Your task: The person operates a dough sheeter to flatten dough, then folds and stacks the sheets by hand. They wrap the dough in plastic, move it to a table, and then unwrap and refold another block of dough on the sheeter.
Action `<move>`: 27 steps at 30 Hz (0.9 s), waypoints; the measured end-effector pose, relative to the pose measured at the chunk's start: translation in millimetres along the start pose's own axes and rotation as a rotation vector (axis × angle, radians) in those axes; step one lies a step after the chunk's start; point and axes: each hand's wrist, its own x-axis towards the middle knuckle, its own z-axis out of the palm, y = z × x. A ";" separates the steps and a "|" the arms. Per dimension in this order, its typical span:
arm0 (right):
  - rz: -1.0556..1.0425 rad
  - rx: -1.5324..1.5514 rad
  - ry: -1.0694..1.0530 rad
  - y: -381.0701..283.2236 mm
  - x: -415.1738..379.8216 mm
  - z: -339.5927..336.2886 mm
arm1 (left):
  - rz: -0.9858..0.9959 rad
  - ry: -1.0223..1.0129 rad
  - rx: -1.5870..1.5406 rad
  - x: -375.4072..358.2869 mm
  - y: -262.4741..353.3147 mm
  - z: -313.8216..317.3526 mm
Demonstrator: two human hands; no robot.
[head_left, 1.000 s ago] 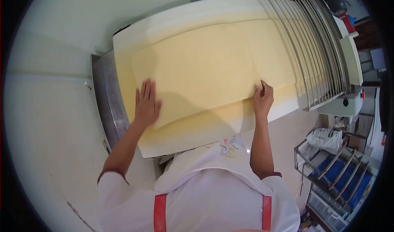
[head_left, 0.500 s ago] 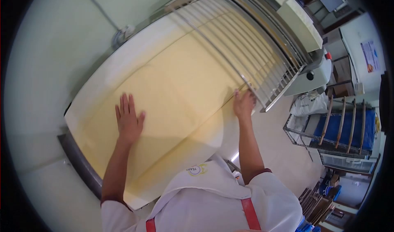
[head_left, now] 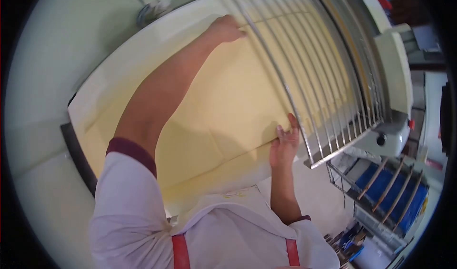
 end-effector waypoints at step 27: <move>0.136 0.141 -0.155 69.5 -190.7 87.6 | -0.057 -0.149 -0.349 -161.0 -157.7 -94.7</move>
